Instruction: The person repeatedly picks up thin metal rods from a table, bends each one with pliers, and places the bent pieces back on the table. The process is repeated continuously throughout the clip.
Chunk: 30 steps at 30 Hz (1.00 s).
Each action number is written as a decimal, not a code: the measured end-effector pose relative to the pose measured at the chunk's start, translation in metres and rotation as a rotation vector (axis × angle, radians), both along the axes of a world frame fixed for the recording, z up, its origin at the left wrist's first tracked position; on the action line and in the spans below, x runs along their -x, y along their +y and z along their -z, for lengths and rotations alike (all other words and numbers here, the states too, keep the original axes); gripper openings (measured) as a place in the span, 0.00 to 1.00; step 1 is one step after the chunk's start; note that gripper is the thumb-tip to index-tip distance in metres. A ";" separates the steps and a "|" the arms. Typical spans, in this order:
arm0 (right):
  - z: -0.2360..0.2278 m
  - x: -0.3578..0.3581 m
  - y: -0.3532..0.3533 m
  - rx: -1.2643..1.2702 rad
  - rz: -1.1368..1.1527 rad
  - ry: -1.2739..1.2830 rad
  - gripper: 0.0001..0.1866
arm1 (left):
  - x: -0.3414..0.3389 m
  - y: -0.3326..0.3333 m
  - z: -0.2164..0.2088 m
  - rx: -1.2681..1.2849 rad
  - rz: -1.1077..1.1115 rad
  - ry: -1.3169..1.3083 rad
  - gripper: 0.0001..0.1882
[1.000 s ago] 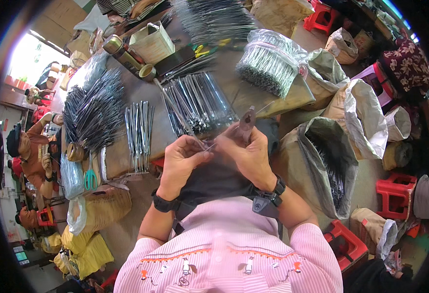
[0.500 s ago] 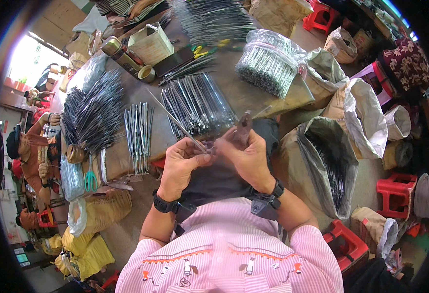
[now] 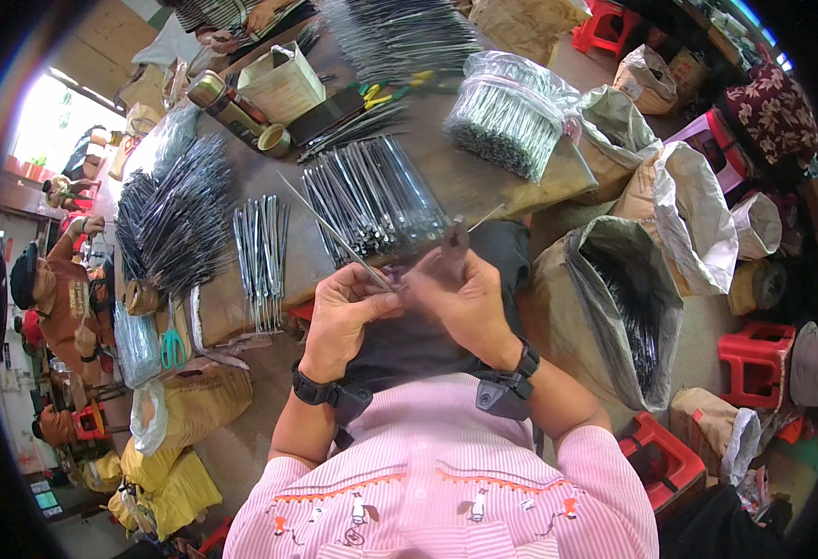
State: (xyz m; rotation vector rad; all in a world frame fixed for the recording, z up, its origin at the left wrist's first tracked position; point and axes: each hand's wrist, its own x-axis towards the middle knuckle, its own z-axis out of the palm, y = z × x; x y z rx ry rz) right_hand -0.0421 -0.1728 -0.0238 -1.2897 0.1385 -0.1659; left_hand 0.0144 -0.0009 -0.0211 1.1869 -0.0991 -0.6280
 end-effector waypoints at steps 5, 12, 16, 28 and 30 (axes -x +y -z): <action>-0.002 -0.007 0.000 -0.062 0.109 -0.003 0.12 | -0.001 0.007 0.002 -0.043 0.008 0.003 0.09; -0.010 -0.013 -0.033 -0.114 0.130 0.055 0.14 | 0.006 0.004 -0.001 -0.118 0.150 -0.040 0.16; -0.004 -0.008 -0.038 -0.097 0.025 0.160 0.14 | 0.010 -0.005 -0.004 -0.169 0.306 0.011 0.16; 0.003 -0.003 -0.037 -0.133 0.017 0.179 0.11 | 0.014 -0.016 -0.017 0.059 0.274 0.246 0.09; 0.003 0.000 -0.035 -0.078 0.011 0.150 0.10 | 0.007 -0.015 -0.012 0.124 0.306 0.332 0.09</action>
